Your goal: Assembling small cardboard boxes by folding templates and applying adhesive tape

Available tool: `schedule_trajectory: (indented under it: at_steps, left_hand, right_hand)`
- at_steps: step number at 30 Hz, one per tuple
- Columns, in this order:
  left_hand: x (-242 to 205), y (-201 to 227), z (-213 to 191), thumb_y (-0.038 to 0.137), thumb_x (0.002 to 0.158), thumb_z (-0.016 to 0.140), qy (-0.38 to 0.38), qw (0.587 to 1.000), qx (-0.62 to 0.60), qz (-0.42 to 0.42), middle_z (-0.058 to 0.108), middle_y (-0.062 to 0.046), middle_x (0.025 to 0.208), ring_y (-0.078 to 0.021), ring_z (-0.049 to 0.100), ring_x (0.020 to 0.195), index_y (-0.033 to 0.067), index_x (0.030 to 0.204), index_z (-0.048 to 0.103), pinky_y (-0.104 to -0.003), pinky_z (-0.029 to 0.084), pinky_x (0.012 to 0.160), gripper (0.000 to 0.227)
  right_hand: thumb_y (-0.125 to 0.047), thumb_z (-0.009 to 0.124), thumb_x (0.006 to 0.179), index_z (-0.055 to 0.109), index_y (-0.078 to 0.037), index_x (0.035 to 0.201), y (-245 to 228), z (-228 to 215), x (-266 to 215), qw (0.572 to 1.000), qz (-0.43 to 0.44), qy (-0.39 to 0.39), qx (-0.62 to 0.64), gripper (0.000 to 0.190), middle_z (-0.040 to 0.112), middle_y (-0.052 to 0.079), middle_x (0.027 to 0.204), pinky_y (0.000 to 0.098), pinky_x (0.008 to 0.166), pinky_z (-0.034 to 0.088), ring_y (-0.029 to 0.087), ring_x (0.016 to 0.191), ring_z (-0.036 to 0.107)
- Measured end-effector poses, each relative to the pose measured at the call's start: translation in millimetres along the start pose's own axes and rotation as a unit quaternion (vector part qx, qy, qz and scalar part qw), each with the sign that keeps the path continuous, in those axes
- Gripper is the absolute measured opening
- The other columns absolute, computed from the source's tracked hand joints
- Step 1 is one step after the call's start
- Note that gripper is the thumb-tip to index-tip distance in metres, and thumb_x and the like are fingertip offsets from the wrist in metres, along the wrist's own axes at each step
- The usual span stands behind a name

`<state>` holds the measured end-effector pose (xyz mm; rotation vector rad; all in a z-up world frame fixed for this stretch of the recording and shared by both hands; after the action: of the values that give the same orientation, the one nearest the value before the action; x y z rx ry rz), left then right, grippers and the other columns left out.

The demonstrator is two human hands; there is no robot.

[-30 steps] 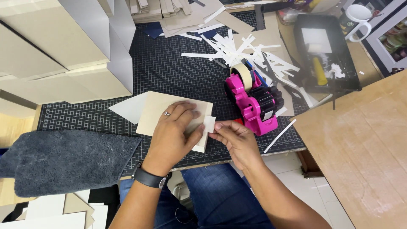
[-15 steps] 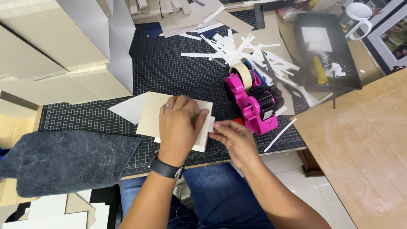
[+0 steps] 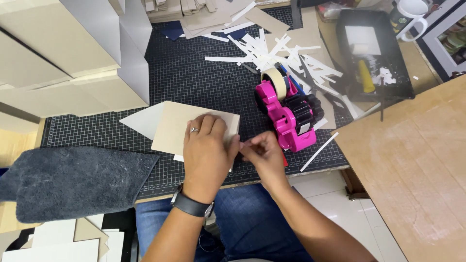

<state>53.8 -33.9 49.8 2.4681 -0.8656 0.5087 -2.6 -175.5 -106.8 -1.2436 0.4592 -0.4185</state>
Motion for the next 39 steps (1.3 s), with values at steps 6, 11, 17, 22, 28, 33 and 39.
schedule_trajectory:
  at_steps: [6,11,17,22,28,33,39]
  left_hand:
    - [5,15,7,0.018,0.067,0.086,-0.042,0.997,0.068,-0.008,0.066,-0.016,0.108,-0.0445,0.059,0.117,0.0025,0.108,0.07,-0.07,0.045,0.101,0.046]
    - [12,22,-1,0.045,0.069,0.09,-0.041,0.998,0.049,-0.002,0.066,-0.018,0.101,-0.0485,0.065,0.104,0.0004,0.107,0.071,-0.075,0.046,0.094,0.062]
    - [16,23,-3,0.023,0.073,0.087,-0.012,0.994,0.109,-0.014,0.066,-0.015,0.1,-0.0446,0.068,0.1,0.0027,0.105,0.072,-0.073,0.049,0.092,0.041]
    - [-4,13,-4,0.036,0.078,0.082,-0.033,0.999,0.029,-0.006,0.065,-0.018,0.114,-0.0449,0.061,0.116,0.0005,0.11,0.069,-0.07,0.041,0.104,0.049]
    - [-24,19,-37,0.034,0.088,0.079,0.006,0.986,-0.162,0.042,0.051,-0.033,0.137,-0.0557,0.038,0.14,-0.0051,0.129,0.062,-0.072,0.023,0.116,0.059]
    - [-101,-18,-33,0.038,0.087,0.079,0.109,0.976,-0.188,-0.007,0.057,-0.016,0.125,-0.0346,0.056,0.123,0.0059,0.119,0.062,-0.047,0.044,0.107,0.049]
    - [-53,4,1,0.032,0.096,0.068,-0.013,0.955,-0.291,-0.05,0.061,-0.018,0.107,-0.04,0.061,0.107,-0.0006,0.124,0.063,-0.047,0.052,0.089,0.044]
  right_hand:
    - [-0.027,0.073,0.093,0.072,-0.017,0.116,-15,-28,-23,0.76,-0.286,0.058,-0.581,0.026,0.067,0.005,0.111,0.0426,0.087,0.049,0.03,0.107,0.058]
    - [-0.033,0.07,0.094,0.071,-0.019,0.121,10,-36,-24,0.7,-0.277,0.072,-0.654,0.03,0.06,0.01,0.135,0.0469,0.094,0.046,0.036,0.124,0.051]
    - [-0.033,0.076,0.088,0.07,-0.027,0.116,31,-42,-5,0.695,-0.247,0.026,-0.674,0.03,0.064,0.003,0.124,0.0477,0.091,0.048,0.033,0.116,0.057]
    - [-0.019,0.079,0.084,0.052,-0.021,0.147,36,-51,8,0.803,-0.142,0.004,-0.579,0.069,0.064,0.02,0.118,0.0576,0.091,0.054,0.048,0.11,0.064]
    - [-0.021,0.077,0.087,0.062,-0.034,0.142,-50,-26,-8,0.807,-0.219,0.01,-0.548,0.059,0.072,0.009,0.106,0.0516,0.083,0.058,0.039,0.104,0.071]
    - [-0.024,0.065,0.101,0.058,-0.014,0.143,-163,29,-34,0.84,-0.335,-0.092,-0.417,0.044,0.069,0.011,0.12,0.0281,0.065,0.059,0.017,0.083,0.068]
    - [-0.028,0.068,0.097,0.068,-0.017,0.129,-163,79,-36,0.698,-0.43,-0.125,-0.559,0.034,0.063,0.004,0.089,0.0432,0.062,0.054,0.028,0.081,0.066]
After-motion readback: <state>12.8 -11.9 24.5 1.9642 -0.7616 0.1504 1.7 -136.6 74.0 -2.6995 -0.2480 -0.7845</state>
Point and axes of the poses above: each hand's wrist, its own x-axis towards the middle knuckle, its own z-axis out of the palm, y = z × x, the point moved 9 cm from there along x, towards the middle knuckle
